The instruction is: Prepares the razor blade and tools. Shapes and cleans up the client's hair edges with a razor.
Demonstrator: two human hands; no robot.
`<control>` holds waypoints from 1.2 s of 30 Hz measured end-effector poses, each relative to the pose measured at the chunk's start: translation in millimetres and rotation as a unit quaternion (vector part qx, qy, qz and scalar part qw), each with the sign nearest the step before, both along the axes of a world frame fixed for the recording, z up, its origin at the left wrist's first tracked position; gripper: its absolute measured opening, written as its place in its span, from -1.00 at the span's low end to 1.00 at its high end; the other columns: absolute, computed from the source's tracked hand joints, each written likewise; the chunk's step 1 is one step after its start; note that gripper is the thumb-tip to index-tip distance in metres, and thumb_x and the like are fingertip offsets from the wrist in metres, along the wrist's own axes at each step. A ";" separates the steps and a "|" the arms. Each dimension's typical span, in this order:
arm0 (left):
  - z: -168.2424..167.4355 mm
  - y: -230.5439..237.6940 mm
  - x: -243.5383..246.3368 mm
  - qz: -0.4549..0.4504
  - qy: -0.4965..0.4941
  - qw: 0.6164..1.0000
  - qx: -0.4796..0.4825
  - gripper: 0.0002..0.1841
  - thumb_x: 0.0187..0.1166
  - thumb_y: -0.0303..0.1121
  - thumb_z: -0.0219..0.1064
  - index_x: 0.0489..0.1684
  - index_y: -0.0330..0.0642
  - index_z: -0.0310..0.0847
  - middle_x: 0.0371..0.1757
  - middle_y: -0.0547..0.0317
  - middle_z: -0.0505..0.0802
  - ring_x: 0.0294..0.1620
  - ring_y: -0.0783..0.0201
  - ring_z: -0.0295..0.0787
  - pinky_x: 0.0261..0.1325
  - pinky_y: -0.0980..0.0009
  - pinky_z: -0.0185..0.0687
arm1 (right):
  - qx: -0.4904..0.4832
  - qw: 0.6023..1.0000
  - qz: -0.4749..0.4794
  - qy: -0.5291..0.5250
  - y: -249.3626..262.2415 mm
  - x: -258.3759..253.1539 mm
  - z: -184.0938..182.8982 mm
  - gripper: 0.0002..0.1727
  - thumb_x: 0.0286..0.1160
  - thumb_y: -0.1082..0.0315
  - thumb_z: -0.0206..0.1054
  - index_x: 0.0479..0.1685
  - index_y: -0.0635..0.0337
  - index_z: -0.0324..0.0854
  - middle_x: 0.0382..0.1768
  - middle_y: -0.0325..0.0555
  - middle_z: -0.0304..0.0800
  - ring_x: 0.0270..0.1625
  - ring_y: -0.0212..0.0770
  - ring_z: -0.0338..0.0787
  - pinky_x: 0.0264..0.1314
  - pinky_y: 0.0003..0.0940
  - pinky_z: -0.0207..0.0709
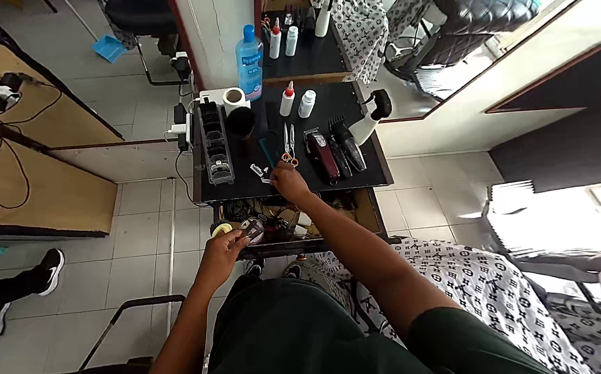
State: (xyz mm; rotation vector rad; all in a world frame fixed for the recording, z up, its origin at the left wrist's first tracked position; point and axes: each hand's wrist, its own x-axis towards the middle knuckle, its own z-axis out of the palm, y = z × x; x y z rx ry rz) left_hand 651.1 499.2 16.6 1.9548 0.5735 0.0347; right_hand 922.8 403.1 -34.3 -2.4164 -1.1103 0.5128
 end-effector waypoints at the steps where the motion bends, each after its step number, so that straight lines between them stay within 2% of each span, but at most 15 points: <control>1: -1.0 1.0 -2.2 0.015 -0.009 1.000 -0.006 -0.73 0.71 -0.26 0.30 0.10 -0.23 0.81 -0.11 0.23 0.89 -0.33 0.59 0.68 -0.15 0.60 0.59 | -0.007 1.000 0.001 -0.004 1.4 0.4 -1.0 -0.80 0.54 0.44 0.42 -0.05 0.44 0.76 0.15 0.32 0.68 0.38 0.31 0.62 0.45 0.18 0.50; 3: -3.4 1.5 -3.2 0.045 -0.024 0.998 -0.032 -0.71 0.70 -0.31 0.31 0.26 -0.22 0.74 -0.06 0.23 0.89 -0.38 0.61 0.65 -0.22 0.63 0.58 | -0.012 1.000 0.014 -0.018 2.3 0.4 -3.9 -0.83 0.55 0.45 0.39 -0.09 0.43 0.73 0.13 0.31 0.66 0.37 0.32 0.59 0.42 0.22 0.48; 5: -3.4 1.7 -0.2 0.062 -0.037 0.996 -0.055 -0.56 0.74 -0.37 0.24 0.59 -0.12 0.55 0.07 0.21 0.88 -0.41 0.58 0.64 -0.28 0.61 0.57 | 0.007 0.999 0.028 -0.037 -2.1 -6.3 -1.5 -0.84 0.60 0.43 0.36 -0.07 0.39 0.72 0.08 0.28 0.72 0.30 0.32 0.66 0.34 0.25 0.52; 7: -3.0 2.1 5.8 0.073 -0.077 0.994 -0.038 -0.55 0.78 -0.42 0.10 0.64 -0.09 0.50 0.10 0.22 0.88 -0.41 0.60 0.61 -0.31 0.63 0.53 | 0.060 0.997 0.041 -0.003 -14.9 -18.1 15.5 -0.83 0.65 0.41 0.33 -0.01 0.36 0.68 -0.04 0.23 0.79 0.11 0.23 0.79 0.24 0.21 0.62; 9: -1.5 4.1 14.1 0.081 -0.121 0.989 -0.008 -0.59 0.77 -0.46 0.03 0.47 -0.11 0.67 0.10 0.21 0.89 -0.35 0.62 0.59 -0.25 0.64 0.50 | 0.123 0.983 0.087 0.109 -38.5 -33.4 41.1 -0.81 0.63 0.38 0.35 0.00 0.36 0.68 -0.19 0.12 0.81 -0.14 -0.01 0.83 0.04 -0.01 0.71; 11: 6.5 5.4 24.9 0.053 -0.142 0.988 -0.024 -0.64 0.71 -0.47 0.08 0.24 -0.13 0.81 0.10 0.19 0.89 -0.15 0.59 0.70 -0.03 0.58 0.58 | 0.170 0.953 0.149 0.203 -66.9 -53.6 62.8 -0.77 0.59 0.36 0.38 -0.02 0.39 0.73 -0.19 0.03 0.84 -0.15 -0.26 0.81 0.05 -0.30 0.70; 13: 18.9 2.4 36.9 -0.017 -0.127 0.987 -0.099 -0.70 0.71 -0.40 0.18 0.21 -0.20 0.80 0.18 0.18 0.88 0.13 0.50 0.78 0.27 0.47 0.65 | 0.224 0.930 0.186 0.222 -87.9 -69.4 71.7 -0.79 0.55 0.36 0.42 -0.10 0.40 0.77 -0.19 0.00 0.86 -0.14 -0.39 0.79 0.05 -0.48 0.66; 16: 28.5 -12.5 57.1 -0.093 -0.077 0.986 -0.115 -0.70 0.75 -0.24 0.19 0.05 -0.19 0.83 0.02 0.31 0.85 -0.19 0.67 0.62 -0.07 0.64 0.52 | 0.267 0.940 0.132 0.166 -105.0 -81.5 77.0 -0.82 0.52 0.41 0.40 -0.15 0.39 0.78 -0.21 0.02 0.85 -0.18 -0.37 0.78 0.01 -0.51 0.65; 20: 29.1 -26.6 76.2 -0.105 -0.060 0.992 -0.029 -0.66 0.74 -0.18 0.24 -0.11 -0.24 0.87 0.02 0.10 0.88 0.02 0.48 0.71 0.22 0.41 0.53 | 0.296 0.949 0.025 0.104 -120.9 -83.5 73.3 -0.84 0.45 0.43 0.41 -0.18 0.38 0.79 -0.24 -0.02 0.85 -0.23 -0.42 0.77 -0.07 -0.57 0.64; 24: 25.0 -34.4 85.0 -0.093 -0.080 0.990 -0.067 -0.73 0.68 -0.22 0.32 -0.19 -0.21 0.86 -0.06 0.25 0.86 -0.11 0.64 0.67 0.07 0.58 0.55 | 0.320 0.942 -0.041 0.094 -133.4 -84.4 69.7 -0.86 0.42 0.42 0.42 -0.21 0.36 0.78 -0.27 -0.09 0.84 -0.27 -0.50 0.74 -0.12 -0.64 0.62; 27: 19.0 -39.8 88.6 -0.078 -0.133 0.983 -0.095 -0.82 0.56 -0.26 0.44 -0.21 -0.17 0.88 -0.02 0.24 0.89 0.13 0.56 0.74 0.28 0.51 0.59 | 0.305 0.940 -0.086 0.130 -136.8 -85.4 74.8 -0.85 0.42 0.41 0.42 -0.19 0.32 0.78 -0.33 -0.20 0.81 -0.32 -0.58 0.68 -0.18 -0.68 0.57; 29: 15.7 -40.7 90.9 -0.075 -0.163 0.978 -0.111 -0.86 0.51 -0.32 0.48 -0.18 -0.17 0.89 -0.01 0.24 0.90 0.17 0.52 0.76 0.33 0.50 0.63 | 0.294 0.928 -0.111 0.201 -137.4 -83.7 78.2 -0.88 0.43 0.42 0.44 -0.17 0.28 0.76 -0.35 -0.31 0.79 -0.35 -0.62 0.68 -0.22 -0.69 0.57; 31: 18.3 -38.1 92.0 -0.091 -0.140 0.975 -0.145 -0.86 0.50 -0.34 0.49 -0.12 -0.15 0.88 0.00 0.32 0.90 0.05 0.60 0.75 0.17 0.58 0.63 | 0.304 0.908 -0.113 0.266 -138.8 -81.3 77.8 -0.90 0.42 0.45 0.47 -0.17 0.26 0.75 -0.36 -0.34 0.81 -0.36 -0.60 0.72 -0.22 -0.67 0.62; 33: 21.5 -36.2 92.4 -0.112 -0.106 0.966 -0.207 -0.85 0.52 -0.38 0.46 -0.05 -0.13 0.85 -0.03 0.41 0.89 -0.25 0.67 0.70 -0.23 0.68 0.57 | 0.317 0.890 -0.104 0.311 -140.5 -80.0 78.1 -0.91 0.42 0.48 0.48 -0.18 0.25 0.75 -0.36 -0.35 0.82 -0.37 -0.57 0.74 -0.21 -0.64 0.66; 36: 22.4 -36.8 90.7 -0.124 -0.100 0.951 -0.263 -0.84 0.52 -0.44 0.43 -0.03 -0.14 0.84 -0.09 0.46 0.89 -0.46 0.72 0.56 -0.44 0.72 0.42 | 0.327 0.876 -0.099 0.341 -141.8 -79.6 79.4 -0.91 0.40 0.51 0.49 -0.18 0.25 0.76 -0.38 -0.36 0.84 -0.37 -0.55 0.77 -0.20 -0.60 0.70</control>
